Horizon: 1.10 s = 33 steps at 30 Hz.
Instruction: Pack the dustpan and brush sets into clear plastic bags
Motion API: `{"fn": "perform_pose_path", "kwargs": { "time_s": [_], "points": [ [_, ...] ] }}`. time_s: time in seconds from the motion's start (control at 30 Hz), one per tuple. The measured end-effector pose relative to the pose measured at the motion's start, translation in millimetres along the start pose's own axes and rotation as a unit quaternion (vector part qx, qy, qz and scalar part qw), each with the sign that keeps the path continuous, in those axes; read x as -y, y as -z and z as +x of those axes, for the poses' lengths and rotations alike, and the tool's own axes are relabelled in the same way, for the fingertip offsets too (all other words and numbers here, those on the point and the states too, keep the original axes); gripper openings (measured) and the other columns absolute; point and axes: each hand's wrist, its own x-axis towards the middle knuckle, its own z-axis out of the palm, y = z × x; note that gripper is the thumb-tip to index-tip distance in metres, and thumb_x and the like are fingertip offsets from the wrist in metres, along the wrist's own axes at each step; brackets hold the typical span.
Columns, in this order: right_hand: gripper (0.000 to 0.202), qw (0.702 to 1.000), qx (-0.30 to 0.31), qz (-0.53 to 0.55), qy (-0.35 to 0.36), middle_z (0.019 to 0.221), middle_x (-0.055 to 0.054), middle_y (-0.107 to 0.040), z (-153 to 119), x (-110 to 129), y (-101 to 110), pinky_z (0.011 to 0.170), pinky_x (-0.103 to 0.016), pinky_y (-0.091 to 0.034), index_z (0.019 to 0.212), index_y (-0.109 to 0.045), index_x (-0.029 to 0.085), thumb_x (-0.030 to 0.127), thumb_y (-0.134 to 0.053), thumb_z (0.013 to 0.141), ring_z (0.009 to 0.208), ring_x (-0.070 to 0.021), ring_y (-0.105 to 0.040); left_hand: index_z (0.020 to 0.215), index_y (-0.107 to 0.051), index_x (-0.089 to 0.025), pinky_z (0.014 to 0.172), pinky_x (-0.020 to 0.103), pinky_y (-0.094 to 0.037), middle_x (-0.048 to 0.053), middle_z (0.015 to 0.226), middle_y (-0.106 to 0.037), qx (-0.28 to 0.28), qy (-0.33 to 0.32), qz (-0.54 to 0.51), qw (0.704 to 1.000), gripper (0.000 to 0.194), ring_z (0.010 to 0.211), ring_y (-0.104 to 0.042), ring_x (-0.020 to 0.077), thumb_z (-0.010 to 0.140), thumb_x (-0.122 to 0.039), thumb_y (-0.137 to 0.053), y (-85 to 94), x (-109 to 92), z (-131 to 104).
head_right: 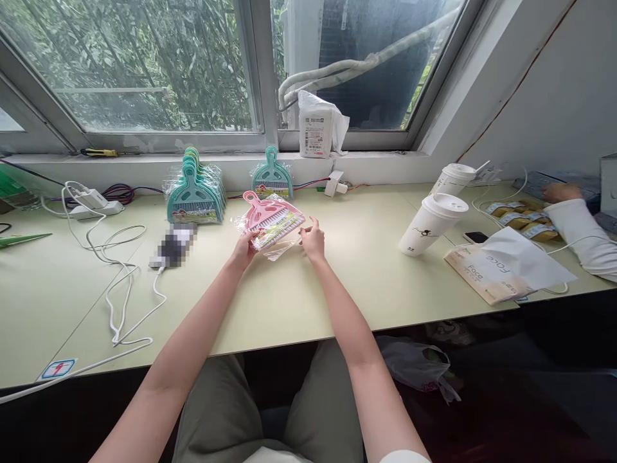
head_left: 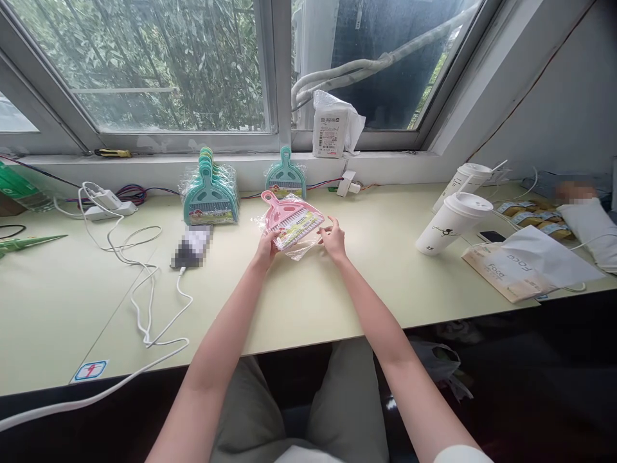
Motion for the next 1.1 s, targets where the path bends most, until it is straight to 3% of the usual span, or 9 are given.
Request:
{"fn": "perform_pose_path", "kwargs": {
  "time_s": [0.1,0.2,0.27,0.37,0.5,0.63,0.77,0.97,1.1],
  "points": [
    [0.048,0.999,0.008,-0.006,-0.038,0.087,-0.002,-0.071,-2.1,1.7,-1.8,0.061,-0.027,-0.052,0.136,-0.032,0.018,0.017,-0.036,0.088,0.046,-0.0120,-0.059,0.120,-0.055,-0.013,0.068,0.033,-0.060,0.011,0.107,-0.069,-0.010,0.007,0.017,1.000,0.048,0.087,-0.069,0.0222,0.072,-0.017,-0.060,0.8,3.2,2.6],
    [0.046,0.993,-0.022,-0.114,-0.014,0.089,-0.006,-0.071,-4.9,3.0,-5.1,0.065,-0.030,-0.051,0.136,-0.031,0.017,0.016,-0.029,0.090,0.064,-0.0185,-0.065,0.122,-0.053,-0.013,0.069,0.035,-0.060,0.011,0.106,-0.069,0.000,0.008,0.016,1.000,0.051,0.087,-0.069,0.0233,0.071,-0.017,-0.061,-0.5,5.0,3.3],
    [0.049,0.974,-0.030,-0.222,0.021,0.099,-0.011,-0.069,-6.9,4.2,-5.9,0.070,-0.032,-0.050,0.140,-0.027,0.016,0.016,-0.030,0.091,0.080,-0.0230,-0.066,0.124,-0.052,-0.014,0.071,0.036,-0.060,0.010,0.108,-0.069,0.007,0.000,0.012,1.000,0.054,0.089,-0.069,0.0239,0.070,-0.017,-0.061,-1.2,4.8,2.7],
    [0.064,0.935,0.025,-0.348,0.064,0.115,-0.014,-0.063,-9.0,6.3,-4.7,0.075,-0.034,-0.048,0.147,-0.015,0.016,0.018,-0.041,0.088,0.090,-0.0253,-0.065,0.124,-0.054,-0.015,0.075,0.036,-0.059,0.009,0.107,-0.070,0.002,-0.015,0.019,1.000,0.056,0.091,-0.068,0.0239,0.069,-0.017,-0.063,-0.1,4.2,2.3],
    [0.075,0.917,0.052,-0.390,0.057,0.115,-0.017,-0.061,-7.7,5.3,-1.0,0.079,-0.036,-0.048,0.150,-0.009,0.015,0.019,-0.048,0.085,0.092,-0.0266,-0.064,0.124,-0.055,-0.015,0.080,0.034,-0.057,0.009,0.102,-0.071,-0.001,-0.012,0.018,1.000,0.058,0.092,-0.068,0.0238,0.067,-0.016,-0.065,3.3,5.5,4.3],
    [0.061,0.950,0.007,-0.311,0.038,0.109,-0.018,-0.064,-1.4,-3.6,3.5,0.082,-0.037,-0.046,0.144,-0.034,0.017,0.015,-0.048,0.085,0.095,-0.0287,-0.063,0.123,-0.056,-0.013,0.075,0.033,-0.058,0.011,0.104,-0.071,-0.013,-0.006,0.017,1.000,0.055,0.091,-0.069,0.0245,0.069,-0.016,-0.064,4.6,5.4,5.5],
    [0.039,0.977,-0.017,-0.210,0.028,0.096,-0.009,-0.069,4.8,-9.4,5.4,0.080,-0.036,-0.047,0.124,-0.056,0.024,0.023,-0.050,0.085,0.090,-0.0258,-0.063,0.121,-0.057,-0.009,0.074,0.033,-0.058,0.013,0.106,-0.070,-0.031,0.006,0.000,1.000,0.050,0.091,-0.068,0.0249,0.071,-0.015,-0.059,6.1,1.6,4.5],
    [0.042,0.999,0.031,0.015,-0.014,0.078,0.002,-0.070,10.3,-7.6,7.8,0.060,-0.026,-0.048,0.122,-0.052,0.023,0.029,-0.046,0.081,0.046,-0.0098,-0.049,0.124,-0.055,-0.010,0.075,0.033,-0.058,0.013,0.106,-0.070,-0.030,0.044,0.006,0.999,0.052,0.091,-0.069,0.0244,0.073,-0.017,-0.058,13.0,-1.6,8.7],
    [0.047,0.988,0.092,0.125,-0.007,0.076,0.001,-0.068,13.7,-5.1,19.8,0.051,-0.024,-0.043,0.124,-0.052,0.019,0.029,-0.041,0.079,0.044,-0.0085,-0.044,0.127,-0.052,-0.012,0.069,0.032,-0.059,0.013,0.109,-0.069,-0.024,0.087,0.030,0.995,0.055,0.088,-0.069,0.0237,0.072,-0.017,-0.061,16.3,-4.2,10.8]
  ]
}}
